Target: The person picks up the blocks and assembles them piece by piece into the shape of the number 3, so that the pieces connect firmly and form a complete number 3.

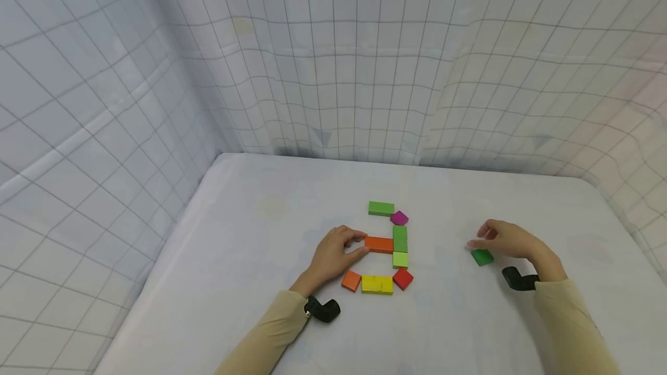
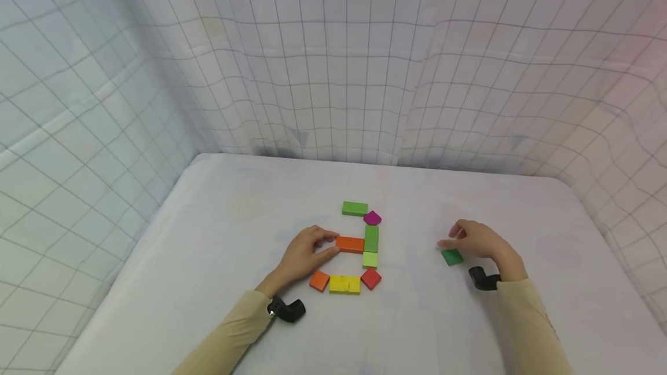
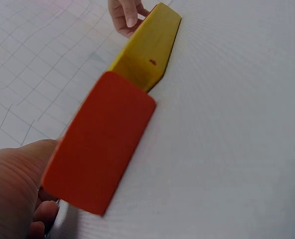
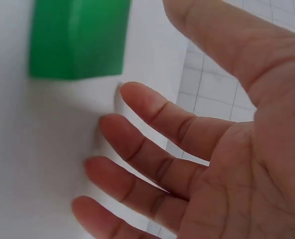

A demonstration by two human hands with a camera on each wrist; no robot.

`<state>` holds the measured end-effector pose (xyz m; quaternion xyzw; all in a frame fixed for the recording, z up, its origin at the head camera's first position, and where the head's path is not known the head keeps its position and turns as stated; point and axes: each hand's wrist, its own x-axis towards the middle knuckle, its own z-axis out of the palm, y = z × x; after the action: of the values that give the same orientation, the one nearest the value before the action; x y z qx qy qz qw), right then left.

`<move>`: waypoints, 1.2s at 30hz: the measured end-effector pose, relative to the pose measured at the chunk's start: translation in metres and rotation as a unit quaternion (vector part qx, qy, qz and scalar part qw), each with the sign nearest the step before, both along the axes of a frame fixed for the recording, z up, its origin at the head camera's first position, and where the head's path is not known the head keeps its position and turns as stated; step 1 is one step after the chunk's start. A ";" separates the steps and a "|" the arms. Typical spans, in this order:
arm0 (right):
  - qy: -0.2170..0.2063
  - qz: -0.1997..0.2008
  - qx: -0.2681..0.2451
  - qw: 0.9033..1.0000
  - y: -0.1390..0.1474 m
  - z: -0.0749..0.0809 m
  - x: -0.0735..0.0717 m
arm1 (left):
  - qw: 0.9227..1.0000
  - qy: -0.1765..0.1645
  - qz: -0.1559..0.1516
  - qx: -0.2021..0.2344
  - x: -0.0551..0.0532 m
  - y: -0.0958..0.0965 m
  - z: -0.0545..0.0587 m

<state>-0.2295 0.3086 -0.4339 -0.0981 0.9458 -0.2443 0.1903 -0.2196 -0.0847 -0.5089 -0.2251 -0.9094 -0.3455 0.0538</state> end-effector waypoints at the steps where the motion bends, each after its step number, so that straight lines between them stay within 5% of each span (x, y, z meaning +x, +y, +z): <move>1: -0.005 -0.007 0.000 1.000 0.003 -0.001 0.004 | 1.000 -0.002 0.000 0.000 0.000 0.000 0.000; 7: -0.042 -0.028 -0.044 0.998 0.010 -0.006 0.023 | 1.000 -0.005 0.001 0.004 0.000 -0.001 -0.001; 12: -0.028 -0.013 -0.068 0.997 0.006 -0.010 0.025 | 1.000 -0.006 0.002 0.004 0.000 -0.001 0.001; 20: -0.044 -0.004 -0.142 0.989 -0.014 -0.013 -0.003 | 1.000 -0.004 -0.003 0.004 0.000 -0.001 0.002; 36: -0.036 -0.044 -0.107 0.993 -0.058 -0.015 -0.040 | 1.000 0.001 0.001 0.004 0.009 0.003 0.000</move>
<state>-0.2694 0.2503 -0.4486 -0.0674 0.9100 -0.3555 0.2022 -0.2110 -0.0813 -0.5089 -0.2243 -0.9080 -0.3494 0.0557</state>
